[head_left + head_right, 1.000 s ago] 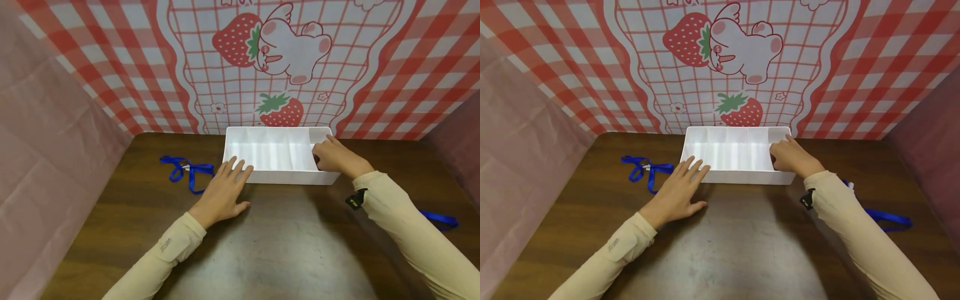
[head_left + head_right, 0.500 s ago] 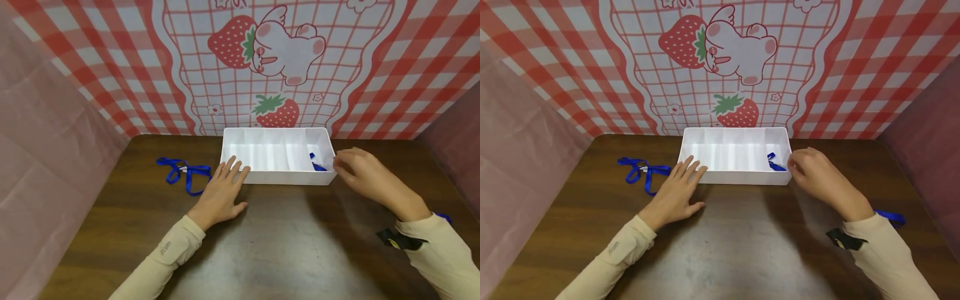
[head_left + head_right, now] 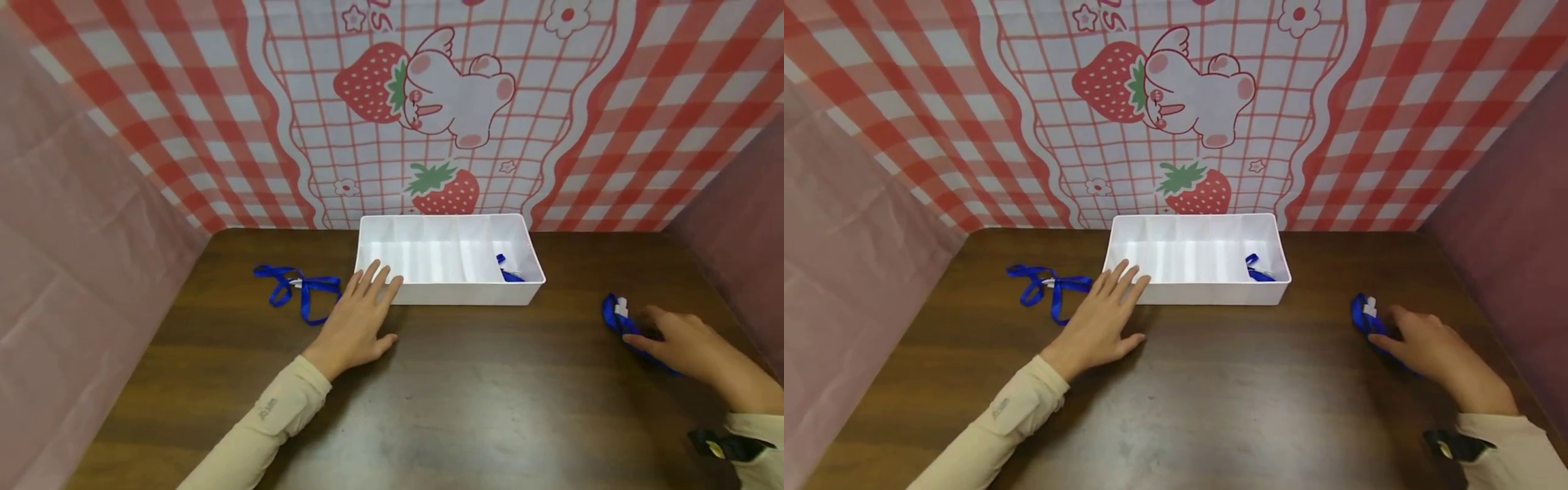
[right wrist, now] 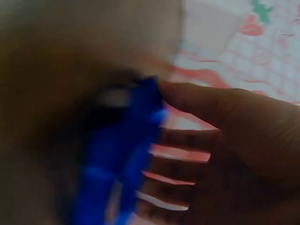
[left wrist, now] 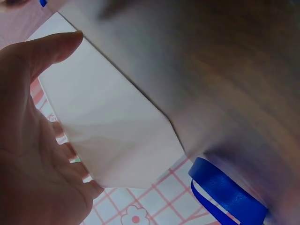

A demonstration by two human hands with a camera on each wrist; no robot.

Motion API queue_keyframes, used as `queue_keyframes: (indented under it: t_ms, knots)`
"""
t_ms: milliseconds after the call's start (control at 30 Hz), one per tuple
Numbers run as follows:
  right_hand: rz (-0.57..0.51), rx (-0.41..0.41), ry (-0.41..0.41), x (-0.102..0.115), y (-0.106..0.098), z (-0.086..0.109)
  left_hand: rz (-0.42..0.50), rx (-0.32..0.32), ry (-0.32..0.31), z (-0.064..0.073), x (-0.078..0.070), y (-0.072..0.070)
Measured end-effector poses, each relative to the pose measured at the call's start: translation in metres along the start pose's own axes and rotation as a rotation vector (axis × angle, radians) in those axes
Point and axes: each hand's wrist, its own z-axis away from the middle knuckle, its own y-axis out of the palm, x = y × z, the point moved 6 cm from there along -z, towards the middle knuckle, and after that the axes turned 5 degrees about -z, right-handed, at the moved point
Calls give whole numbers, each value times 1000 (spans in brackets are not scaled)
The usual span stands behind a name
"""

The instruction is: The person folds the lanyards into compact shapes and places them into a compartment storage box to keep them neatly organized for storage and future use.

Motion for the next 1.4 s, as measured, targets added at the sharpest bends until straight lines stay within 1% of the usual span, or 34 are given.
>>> queue_keyframes:
  t_ms: [33,100,233,300,367,433,533,600,700,800,867,933,1067,1133,1200,1233,1300,1367,1400]
  knots:
    - [-3,10,8,-5,5,0,2,-5,2,1,1,1]
    - [-1,-7,-8,-7,13,-1,3,-21,6,3,3,2]
    - [-31,-53,-74,2,19,-2,10,-59,16,5,6,2]
    - [-50,-52,-90,9,22,-2,24,-67,20,6,6,2]
    - [-71,-43,-89,14,23,-1,69,-73,23,6,7,3]
    - [-102,-32,-84,21,24,1,145,-83,27,6,6,3]
    - [-170,-21,-90,38,23,5,277,-115,25,8,4,-1]
    - [-229,-36,-114,52,19,8,335,-144,21,10,2,-7]
    - [-317,-66,-168,76,11,11,356,-201,26,11,-5,-17]
    - [-380,-108,-265,100,4,12,347,-265,61,12,-14,-30]
    - [-418,-123,-333,114,1,13,383,-294,88,13,-22,-38]
    - [-451,-126,-391,128,0,14,462,-296,102,15,-30,-47]
    - [-522,-86,-460,153,-2,16,729,-240,127,14,-49,-60]
    - [-544,-66,-498,165,-3,18,845,-215,154,11,-58,-65]
    - [-558,-44,-537,178,-4,21,931,-209,189,7,-67,-68]
    - [-567,-32,-557,184,-5,22,971,-205,197,5,-70,-69]
    - [-579,-11,-607,197,-8,26,1052,-195,190,1,-75,-70]
    - [-598,11,-662,209,-11,30,1136,-169,174,-3,-79,-67]
    - [-608,17,-691,215,-12,32,1174,-144,163,-4,-82,-65]
